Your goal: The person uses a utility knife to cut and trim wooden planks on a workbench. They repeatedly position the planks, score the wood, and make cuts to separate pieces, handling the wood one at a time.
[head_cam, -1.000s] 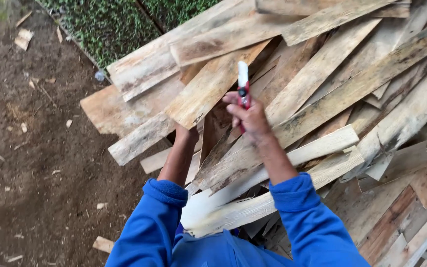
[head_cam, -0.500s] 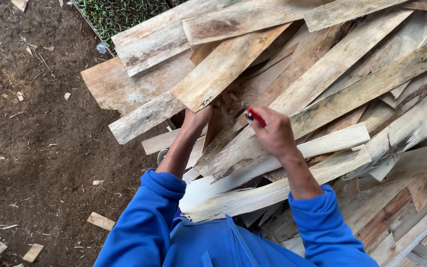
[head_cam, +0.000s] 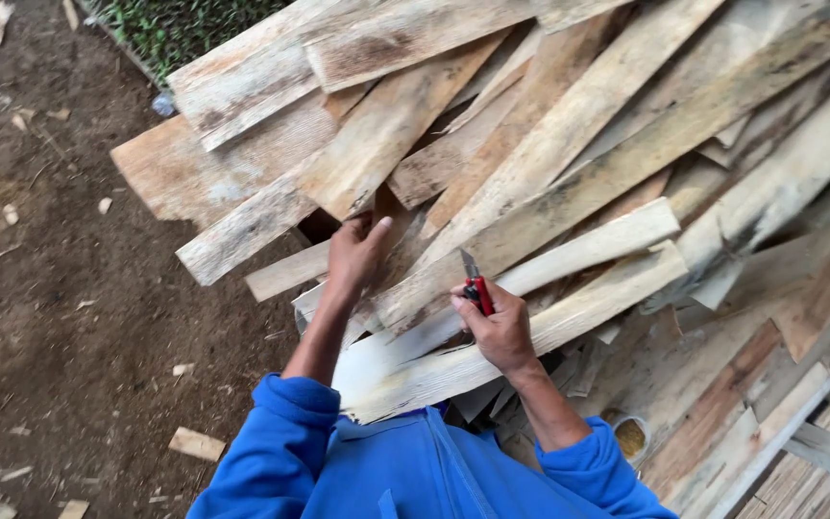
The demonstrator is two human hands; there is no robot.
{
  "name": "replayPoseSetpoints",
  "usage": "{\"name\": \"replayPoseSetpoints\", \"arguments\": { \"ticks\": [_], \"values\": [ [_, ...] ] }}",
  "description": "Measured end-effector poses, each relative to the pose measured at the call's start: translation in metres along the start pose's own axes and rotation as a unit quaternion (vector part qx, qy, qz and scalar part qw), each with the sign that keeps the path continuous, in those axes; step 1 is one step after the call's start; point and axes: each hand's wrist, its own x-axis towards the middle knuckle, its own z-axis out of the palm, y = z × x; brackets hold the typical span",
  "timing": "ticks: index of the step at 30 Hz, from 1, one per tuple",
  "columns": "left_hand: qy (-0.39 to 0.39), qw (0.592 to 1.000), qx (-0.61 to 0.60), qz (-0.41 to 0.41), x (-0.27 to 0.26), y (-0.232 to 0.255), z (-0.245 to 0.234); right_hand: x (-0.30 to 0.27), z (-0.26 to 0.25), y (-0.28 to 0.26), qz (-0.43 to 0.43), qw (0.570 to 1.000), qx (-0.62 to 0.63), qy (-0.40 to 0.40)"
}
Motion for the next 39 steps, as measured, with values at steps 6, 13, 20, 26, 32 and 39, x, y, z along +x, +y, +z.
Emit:
{"name": "replayPoseSetpoints", "arguments": {
  "ticks": [6, 13, 20, 26, 32, 39],
  "values": [
    [-0.018, 0.959, 0.246, 0.137, -0.045, 0.063, -0.020, -0.005, -0.010, -0.008, 0.012, 0.988, -0.012, 0.151],
    [-0.140, 0.909, 0.354, 0.169, -0.079, 0.058, -0.019, -0.012, -0.028, -0.001, 0.043, 0.977, 0.035, 0.208],
    [-0.194, 0.937, 0.274, 0.102, -0.091, 0.049, -0.020, -0.029, -0.041, 0.003, 0.015, 0.968, 0.050, 0.246],
    [-0.166, 0.942, 0.250, 0.152, -0.073, 0.090, -0.032, -0.044, -0.063, 0.018, 0.010, 0.960, 0.026, 0.278],
    [-0.107, 0.951, 0.241, 0.161, -0.004, 0.088, -0.028, -0.064, -0.093, 0.046, -0.003, 0.929, -0.004, 0.370],
    [0.070, 0.857, 0.394, 0.326, -0.028, 0.063, -0.008, -0.083, -0.094, 0.099, 0.110, 0.907, 0.076, 0.400]
  ]
}}
